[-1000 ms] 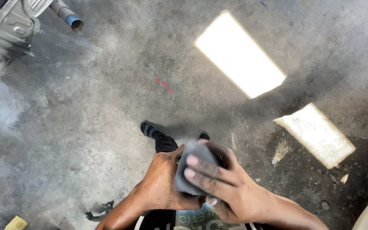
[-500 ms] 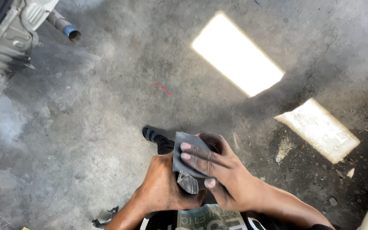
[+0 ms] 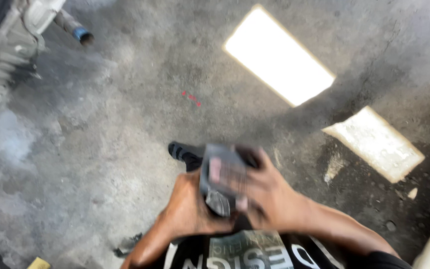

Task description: The person holds a metal car part and sands its surface with a sanding block. They rotate the part to reach different areas and continue sanding until the clip ends.

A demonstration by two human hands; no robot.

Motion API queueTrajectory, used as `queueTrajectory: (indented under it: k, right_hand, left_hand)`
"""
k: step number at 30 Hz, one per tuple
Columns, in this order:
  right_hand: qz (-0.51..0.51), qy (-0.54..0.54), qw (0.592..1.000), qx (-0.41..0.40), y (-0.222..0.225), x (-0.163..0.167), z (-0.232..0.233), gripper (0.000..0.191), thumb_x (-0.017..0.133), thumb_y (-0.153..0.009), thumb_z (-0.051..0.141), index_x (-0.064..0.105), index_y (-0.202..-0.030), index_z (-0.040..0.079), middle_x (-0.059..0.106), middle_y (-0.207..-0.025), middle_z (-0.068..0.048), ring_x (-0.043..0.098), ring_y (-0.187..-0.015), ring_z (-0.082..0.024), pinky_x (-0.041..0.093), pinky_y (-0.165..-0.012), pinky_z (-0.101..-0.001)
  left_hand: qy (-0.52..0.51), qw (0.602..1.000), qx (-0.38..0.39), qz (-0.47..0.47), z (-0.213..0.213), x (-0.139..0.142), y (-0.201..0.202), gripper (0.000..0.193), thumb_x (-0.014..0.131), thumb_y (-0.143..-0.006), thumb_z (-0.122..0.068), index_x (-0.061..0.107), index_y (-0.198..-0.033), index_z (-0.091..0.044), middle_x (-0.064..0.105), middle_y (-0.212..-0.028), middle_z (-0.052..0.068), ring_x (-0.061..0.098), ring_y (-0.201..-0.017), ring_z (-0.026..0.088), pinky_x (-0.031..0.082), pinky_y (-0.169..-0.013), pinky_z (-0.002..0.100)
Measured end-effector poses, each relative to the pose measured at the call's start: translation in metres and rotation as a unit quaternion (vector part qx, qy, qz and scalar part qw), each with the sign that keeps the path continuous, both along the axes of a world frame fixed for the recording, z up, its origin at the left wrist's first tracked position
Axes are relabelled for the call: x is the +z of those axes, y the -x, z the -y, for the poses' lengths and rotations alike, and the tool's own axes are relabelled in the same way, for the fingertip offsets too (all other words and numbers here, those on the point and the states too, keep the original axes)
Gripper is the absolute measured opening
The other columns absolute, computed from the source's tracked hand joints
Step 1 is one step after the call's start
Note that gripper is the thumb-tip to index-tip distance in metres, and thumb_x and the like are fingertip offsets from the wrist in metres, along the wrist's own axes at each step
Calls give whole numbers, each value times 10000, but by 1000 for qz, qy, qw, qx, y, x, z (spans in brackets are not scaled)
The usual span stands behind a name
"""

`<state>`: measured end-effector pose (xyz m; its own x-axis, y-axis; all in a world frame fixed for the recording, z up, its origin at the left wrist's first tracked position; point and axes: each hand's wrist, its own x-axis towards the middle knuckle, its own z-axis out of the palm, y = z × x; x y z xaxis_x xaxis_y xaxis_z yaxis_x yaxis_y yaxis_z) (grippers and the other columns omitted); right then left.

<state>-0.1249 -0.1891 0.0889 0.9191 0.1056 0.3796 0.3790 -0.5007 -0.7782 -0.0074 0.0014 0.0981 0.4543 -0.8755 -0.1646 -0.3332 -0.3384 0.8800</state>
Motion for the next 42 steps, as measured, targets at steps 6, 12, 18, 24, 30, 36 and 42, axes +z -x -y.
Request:
queueTrajectory:
  k: [6, 12, 18, 24, 30, 36, 42]
  right_hand:
    - [1, 2, 1000, 15, -6, 8, 8, 533, 502, -1022, 110, 463, -1554, 128, 495, -1617, -87, 514, -1505, -369, 310, -1277, -666]
    - [8, 41, 999, 26, -11, 20, 11, 536, 494, -994, 99, 469, -1529, 103, 508, -1574, -141, 515, -1458, -413, 273, -1248, -699]
    - [4, 13, 1000, 4, -12, 19, 11, 553, 479, -1016, 129, 429, -1567, 135, 490, -1616, -106, 527, -1464, -393, 351, -1261, -648]
    - [23, 60, 998, 7, 1, -7, 12, 638, 497, -960, 84, 390, -1587, 131, 418, -1660, -65, 496, -1494, -364, 329, -1265, -678]
    - [-19, 25, 999, 1, 17, 6, 16, 680, 551, -905, 69, 409, -1570, 97, 428, -1639, -115, 460, -1425, -487, 344, -1211, -655]
    - [-12, 21, 1000, -17, 13, 15, 13, 650, 591, -910, 46, 449, -1541, 111, 444, -1624, -90, 492, -1396, -468, 349, -1202, -659]
    - [-34, -1, 999, -2, 10, 20, 11, 658, 557, -899, 35, 461, -1545, 119, 424, -1646, -71, 474, -1420, -452, 362, -1201, -642]
  left_hand:
    - [-32, 999, 16, 25, 7, 3, 4, 679, 891, -593, -421, 681, -1098, -19, 779, -890, 129, 799, -771, 259, 640, -710, 352]
    - [38, 996, 10, 77, 13, 14, 1, 649, 895, -607, -397, 696, -1102, -28, 768, -938, 133, 787, -795, 284, 624, -697, 368]
    - [37, 998, 30, 47, 18, 22, 1, 714, 890, -585, -398, 659, -1124, 11, 754, -938, 142, 779, -790, 290, 631, -713, 367]
    - [41, 998, 16, 37, 23, 26, 0, 623, 874, -612, -355, 691, -1087, 4, 765, -946, 145, 786, -783, 276, 632, -702, 348]
    - [22, 999, 32, -25, 19, 24, -2, 777, 875, -568, -355, 616, -1184, 42, 770, -892, 146, 796, -763, 246, 637, -701, 333]
    - [-45, 999, 12, -29, 20, 19, 4, 642, 858, -606, -350, 643, -1092, 11, 786, -812, 125, 801, -711, 239, 642, -694, 318]
    - [-25, 999, 30, -38, 18, 23, 0, 763, 863, -586, -357, 606, -1194, 25, 782, -831, 127, 812, -715, 238, 659, -686, 306]
